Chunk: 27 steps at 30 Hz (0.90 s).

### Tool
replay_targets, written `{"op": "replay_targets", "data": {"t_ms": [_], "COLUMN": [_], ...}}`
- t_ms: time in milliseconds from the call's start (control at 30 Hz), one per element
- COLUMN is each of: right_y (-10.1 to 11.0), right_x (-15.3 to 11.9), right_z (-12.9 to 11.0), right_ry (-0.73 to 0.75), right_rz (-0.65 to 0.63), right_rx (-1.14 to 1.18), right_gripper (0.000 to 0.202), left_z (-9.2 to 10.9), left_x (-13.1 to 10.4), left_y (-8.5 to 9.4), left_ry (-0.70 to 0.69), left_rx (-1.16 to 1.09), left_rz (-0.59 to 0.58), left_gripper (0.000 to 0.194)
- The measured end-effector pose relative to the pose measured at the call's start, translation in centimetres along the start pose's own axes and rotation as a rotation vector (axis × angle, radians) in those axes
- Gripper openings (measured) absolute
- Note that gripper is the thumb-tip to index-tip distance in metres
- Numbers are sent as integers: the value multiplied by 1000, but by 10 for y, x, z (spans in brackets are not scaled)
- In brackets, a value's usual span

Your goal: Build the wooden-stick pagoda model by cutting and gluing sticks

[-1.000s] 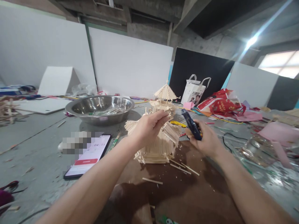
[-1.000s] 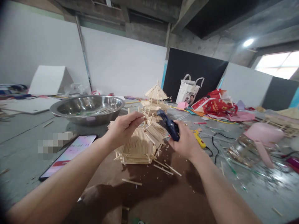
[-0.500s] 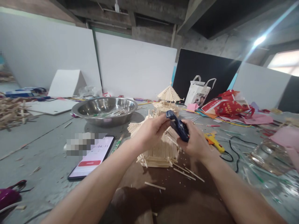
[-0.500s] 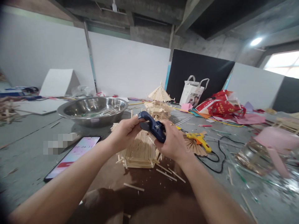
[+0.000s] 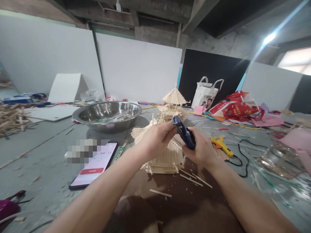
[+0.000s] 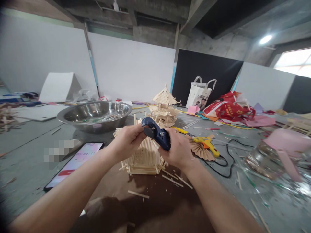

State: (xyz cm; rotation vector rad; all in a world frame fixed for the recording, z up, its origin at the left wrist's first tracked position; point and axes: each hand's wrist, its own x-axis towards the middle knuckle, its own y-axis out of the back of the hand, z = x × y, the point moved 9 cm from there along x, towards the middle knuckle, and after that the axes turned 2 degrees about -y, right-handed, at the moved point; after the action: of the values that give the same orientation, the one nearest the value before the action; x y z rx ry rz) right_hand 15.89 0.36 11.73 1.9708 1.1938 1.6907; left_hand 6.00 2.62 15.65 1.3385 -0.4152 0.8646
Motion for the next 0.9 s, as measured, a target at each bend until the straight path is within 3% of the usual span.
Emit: {"op": "replay_targets", "data": {"t_ms": [233, 633, 800, 900], "right_y": [-1, -4, -4, 2], "right_x": [-3, -6, -6, -1], "right_z": [-2, -3, 3, 13], "right_ry": [20, 42, -27, -92], "right_rz": [28, 44, 35, 28], "right_rx": [33, -44, -63, -114], "right_gripper": [30, 10, 5, 7], "left_z": [7, 4, 4, -6], "left_x": [1, 0, 1, 0], "left_y": [0, -5, -6, -4], "left_ry": [2, 76, 89, 136], "left_rx": [8, 44, 123, 213], "left_rz": [-12, -59, -95, -136], "left_gripper": [21, 22, 23, 23]}}
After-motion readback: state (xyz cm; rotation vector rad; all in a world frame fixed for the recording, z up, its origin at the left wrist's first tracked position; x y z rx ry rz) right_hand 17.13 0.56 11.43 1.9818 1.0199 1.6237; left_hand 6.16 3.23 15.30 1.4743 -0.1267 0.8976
